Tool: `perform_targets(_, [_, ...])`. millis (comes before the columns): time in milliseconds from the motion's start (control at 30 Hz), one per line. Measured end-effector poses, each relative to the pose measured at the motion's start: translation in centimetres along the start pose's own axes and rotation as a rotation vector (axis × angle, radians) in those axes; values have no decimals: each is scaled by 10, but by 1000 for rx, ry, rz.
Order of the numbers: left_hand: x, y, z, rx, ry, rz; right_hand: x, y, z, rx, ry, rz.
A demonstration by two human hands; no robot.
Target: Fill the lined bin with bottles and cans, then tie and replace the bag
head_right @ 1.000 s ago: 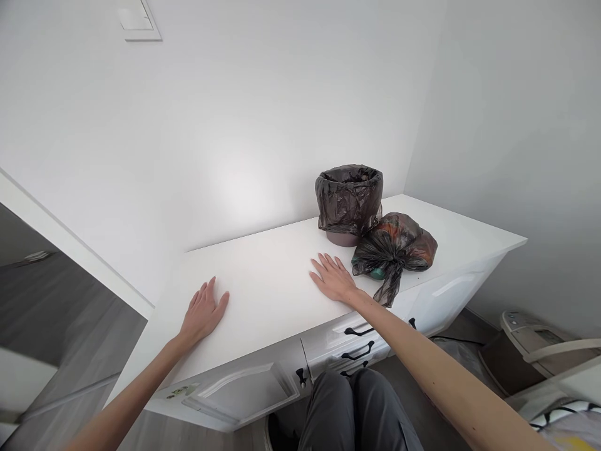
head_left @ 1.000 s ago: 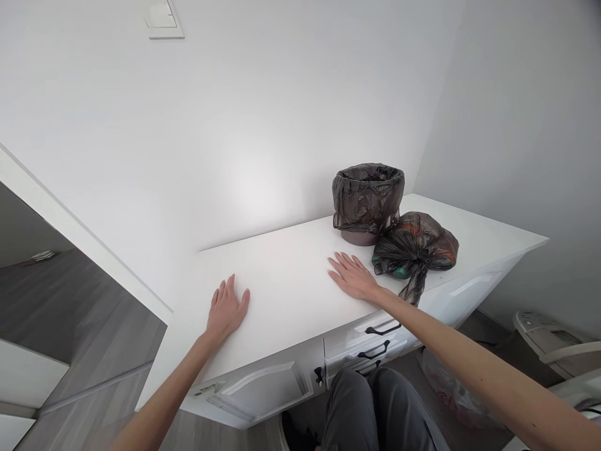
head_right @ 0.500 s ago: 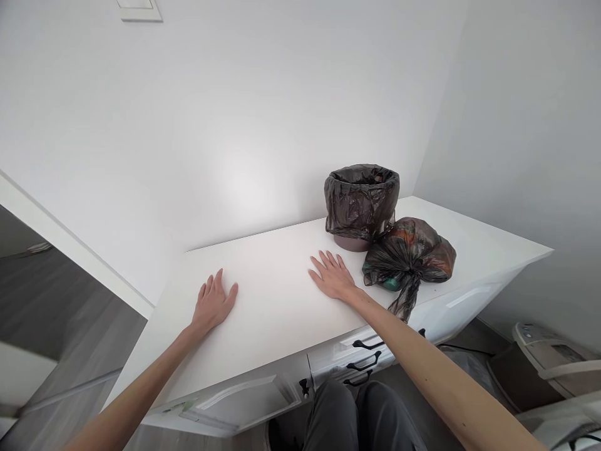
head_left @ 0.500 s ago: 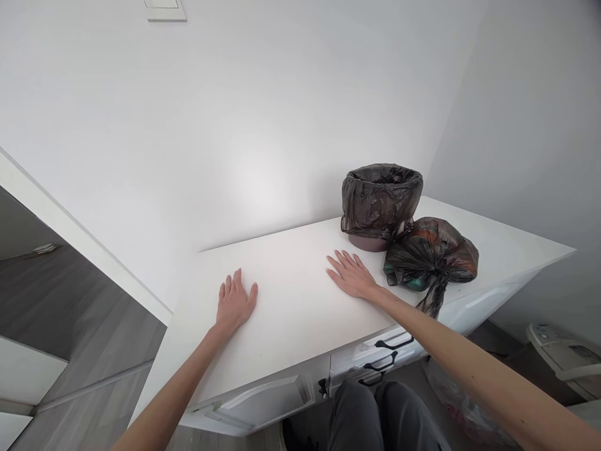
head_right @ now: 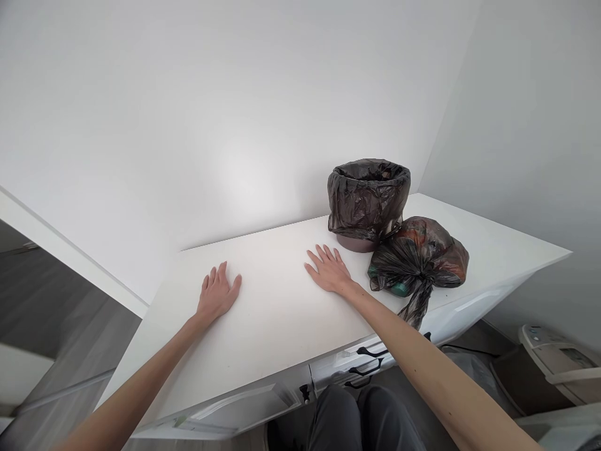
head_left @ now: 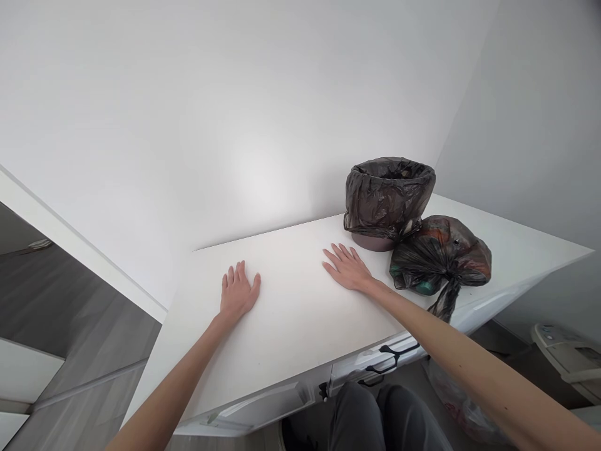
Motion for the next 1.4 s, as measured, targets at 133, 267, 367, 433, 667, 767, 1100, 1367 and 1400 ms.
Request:
perform_targets(133, [2, 1, 0, -1, -10, -8, 0, -2, -2, -4, 1, 4])
perform_targets(267, [-1, 2, -1, -2, -8, -9, -2, -2, -2, 6, -6, 5])
perform_targets(367, [-3, 2, -1, -1, 2, -3, -2, -2, -1, 7, 3, 10])
perform_targets(433, [-4, 2, -1, 2, 3, 0, -2, -1, 0, 3, 5, 15])
perform_targets(667, [-6, 1, 3, 13, 2, 9, -5, -2, 5, 5, 16, 36])
perform_targets(767, [-5, 1, 4, 19, 2, 18, -7, -2, 7, 8, 17, 48])
perform_targets(1100, [-4, 4, 3, 38, 20, 19, -24, -14, 2, 17, 25, 45])
perform_targets(1367, [-7, 11, -2, 52, 20, 10, -54, -28, -8, 59, -8, -37])
perform_targets(1400, [-8, 12, -3, 54, 18, 5, -57, -30, -8, 61, -6, -46])
Point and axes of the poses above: each hand's wrist, its own x-axis towards the middle knuckle, its own z-axis out of the palm, y = z × x, the point moved 1 cm from there along x, towards the middle knuckle, and after that the axes turned 1 degree about y, right-handed, at the moved point
